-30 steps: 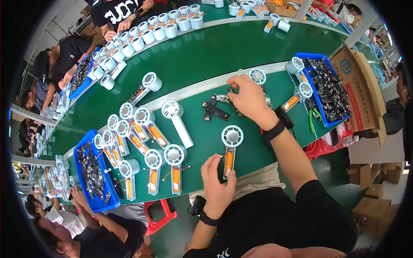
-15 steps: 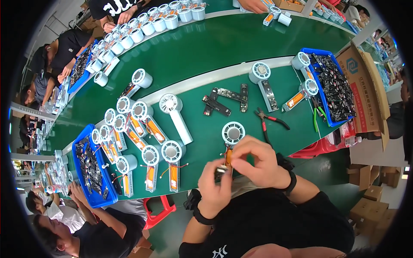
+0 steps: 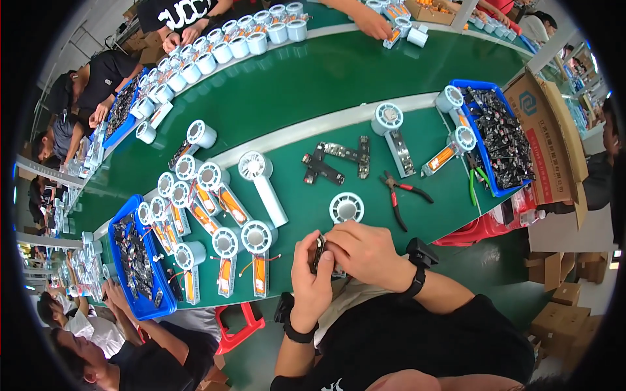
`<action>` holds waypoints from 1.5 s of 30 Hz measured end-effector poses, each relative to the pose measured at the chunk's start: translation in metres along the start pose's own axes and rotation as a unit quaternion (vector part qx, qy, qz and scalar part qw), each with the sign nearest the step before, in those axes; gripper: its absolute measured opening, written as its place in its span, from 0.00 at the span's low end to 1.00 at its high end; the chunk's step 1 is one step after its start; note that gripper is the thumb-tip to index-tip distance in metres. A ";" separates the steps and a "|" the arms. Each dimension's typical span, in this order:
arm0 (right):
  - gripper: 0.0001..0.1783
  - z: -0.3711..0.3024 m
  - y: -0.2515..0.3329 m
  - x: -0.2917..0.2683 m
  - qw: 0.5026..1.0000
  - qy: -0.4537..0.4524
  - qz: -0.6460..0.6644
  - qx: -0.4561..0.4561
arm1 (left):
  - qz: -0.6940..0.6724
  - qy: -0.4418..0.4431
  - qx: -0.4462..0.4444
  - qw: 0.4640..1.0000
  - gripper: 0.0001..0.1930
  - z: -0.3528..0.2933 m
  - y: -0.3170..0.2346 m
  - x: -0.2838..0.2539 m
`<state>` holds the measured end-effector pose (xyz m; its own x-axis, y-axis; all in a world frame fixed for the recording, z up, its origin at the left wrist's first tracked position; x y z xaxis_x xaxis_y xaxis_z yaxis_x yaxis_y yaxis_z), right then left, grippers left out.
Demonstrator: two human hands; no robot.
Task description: The person picks up a roll of tape, peels off a piece, and applies it to a circuit board. They then place the circuit board into a handheld fan housing and press the wires into position.
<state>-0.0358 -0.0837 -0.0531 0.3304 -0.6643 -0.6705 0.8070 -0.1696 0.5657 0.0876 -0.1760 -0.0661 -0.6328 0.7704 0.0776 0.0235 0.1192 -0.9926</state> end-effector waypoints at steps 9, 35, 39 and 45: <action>0.10 0.000 -0.005 0.002 1.000 -0.010 -0.010 -0.004 | -0.078 0.001 -0.060 0.995 0.18 -0.004 0.011 -0.006; 0.10 -0.012 -0.028 -0.003 0.991 0.023 0.127 -0.032 | -0.203 0.002 -0.140 0.969 0.20 -0.014 0.014 0.002; 0.13 -0.005 -0.031 -0.014 0.985 0.052 0.109 -0.125 | -0.176 0.018 -0.169 0.970 0.20 -0.019 0.007 -0.008; 0.15 -0.014 -0.033 -0.016 0.978 0.078 0.105 -0.162 | -0.002 0.032 -0.088 0.996 0.21 -0.027 -0.005 -0.013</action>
<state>-0.0607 -0.0571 -0.0678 0.5568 -0.5356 -0.6349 0.8170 0.2150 0.5351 0.1166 -0.1692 -0.0594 -0.5825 0.8074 0.0935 0.1588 0.2259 -0.9611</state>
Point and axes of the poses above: each hand's wrist, its own z-axis towards the middle knuckle, its own x-axis out of the palm, y = z × x, the point moved 1 cm from there along z, towards the middle knuckle, and after that the axes turned 2 degrees about -z, right-handed, at the moved point
